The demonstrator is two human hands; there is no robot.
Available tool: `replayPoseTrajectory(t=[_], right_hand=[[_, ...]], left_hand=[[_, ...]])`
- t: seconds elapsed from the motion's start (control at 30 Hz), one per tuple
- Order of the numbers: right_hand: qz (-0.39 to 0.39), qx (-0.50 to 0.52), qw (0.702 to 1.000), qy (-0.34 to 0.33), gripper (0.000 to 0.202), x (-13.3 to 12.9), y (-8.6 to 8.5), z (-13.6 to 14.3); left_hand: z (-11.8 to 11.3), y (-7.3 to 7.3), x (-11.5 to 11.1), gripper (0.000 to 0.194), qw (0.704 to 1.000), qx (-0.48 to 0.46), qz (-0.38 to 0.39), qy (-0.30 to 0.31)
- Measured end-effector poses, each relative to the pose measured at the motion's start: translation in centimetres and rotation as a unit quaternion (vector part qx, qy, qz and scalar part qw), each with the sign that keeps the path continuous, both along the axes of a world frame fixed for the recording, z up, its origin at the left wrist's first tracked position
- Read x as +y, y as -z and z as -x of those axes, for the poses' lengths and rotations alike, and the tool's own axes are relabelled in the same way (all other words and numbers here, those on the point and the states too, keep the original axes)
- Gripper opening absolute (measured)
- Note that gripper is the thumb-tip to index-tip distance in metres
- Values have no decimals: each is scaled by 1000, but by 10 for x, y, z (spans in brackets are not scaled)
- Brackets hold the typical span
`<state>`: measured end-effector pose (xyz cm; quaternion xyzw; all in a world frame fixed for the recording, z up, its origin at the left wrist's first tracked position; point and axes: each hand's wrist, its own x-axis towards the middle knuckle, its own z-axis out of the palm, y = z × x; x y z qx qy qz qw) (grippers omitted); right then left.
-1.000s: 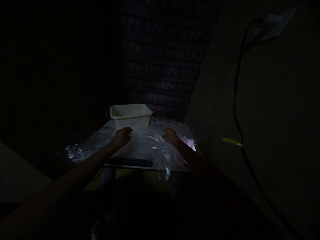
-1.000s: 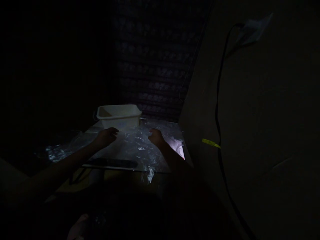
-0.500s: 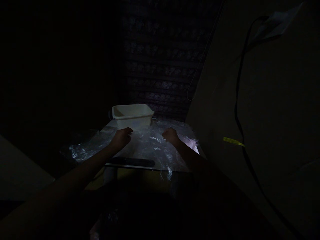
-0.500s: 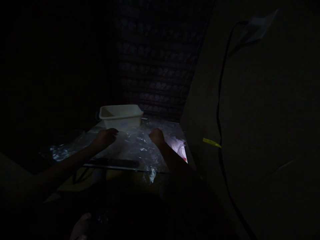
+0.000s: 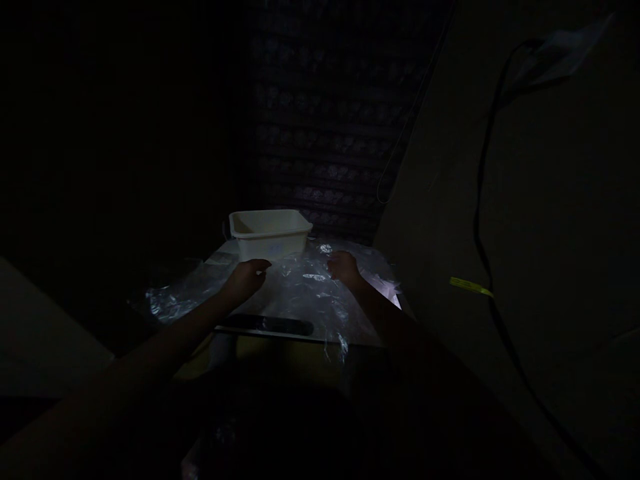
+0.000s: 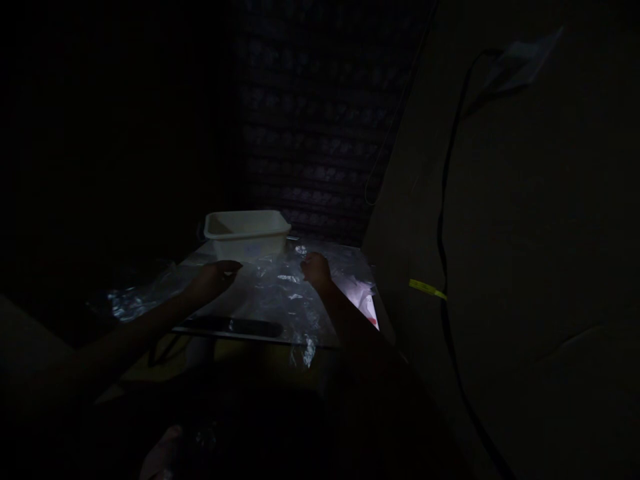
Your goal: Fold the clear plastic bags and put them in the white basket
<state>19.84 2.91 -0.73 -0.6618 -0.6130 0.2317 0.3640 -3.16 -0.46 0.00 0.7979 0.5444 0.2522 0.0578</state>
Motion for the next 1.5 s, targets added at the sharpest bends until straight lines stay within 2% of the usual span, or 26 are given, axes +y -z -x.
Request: replayPoseTrajectory(t=[0.13,0.23,0.3,0.37,0.43,0.5,0.63,0.7,0.73,0.77,0.83,0.93,0.97,1.0,1.07,1.2,1.27,1.33,1.4,1.5], right_hand=[[-86,-82,992,34,28,-5,-8,4],[-132,-95,987,9,27,-9,-12,11],[-118,-70,990,-33,21,-11,-12,17],[-67,-29,994,-84,17,-13,-9,25],[-7,18,992,-124,16,-15,-6,31],[35,59,988,-142,15,-17,-3,35],[75,114,981,-137,13,-17,-1,35],[83,131,980,-127,14,-15,-1,33],[87,134,980,-122,15,-13,-1,32],[88,133,980,-118,16,-12,-1,31],[81,112,984,-114,17,-8,0,29],[44,53,993,-99,13,-2,2,29],[32,35,995,-90,15,-1,4,29],[22,22,996,-81,20,1,6,30],[13,5,997,-73,27,4,9,33],[2,-14,997,-82,28,7,13,39],[-17,-19,996,-81,27,7,14,41],[-32,-25,996,-83,26,6,14,44],[-33,-26,995,-87,26,5,14,45],[-19,-17,995,-91,27,4,17,46]], left_hand=[[-3,1,-1,36,998,-19,0,52],[-7,1,0,38,997,-43,3,66],[-11,3,2,44,993,-84,10,79],[-16,7,4,54,982,-152,36,107],[-22,11,6,67,957,-237,84,143],[-27,13,8,75,920,-321,143,175],[-35,9,7,75,849,-447,216,182],[-35,6,7,69,837,-472,220,169],[-34,5,7,64,840,-472,217,157],[-33,4,6,58,851,-462,210,137],[-29,4,5,45,890,-408,186,79],[-24,4,0,20,959,-247,142,-2],[-22,3,-3,15,972,-187,140,-16],[-22,3,-7,18,980,-133,149,-26],[-21,1,-16,30,979,-66,190,-39],[-21,1,-31,43,948,-50,311,-50],[-19,4,-38,46,934,-33,353,-36],[-17,8,-45,46,949,15,314,-12],[-17,10,-54,44,974,81,213,2],[-22,10,-69,47,979,158,128,9]])
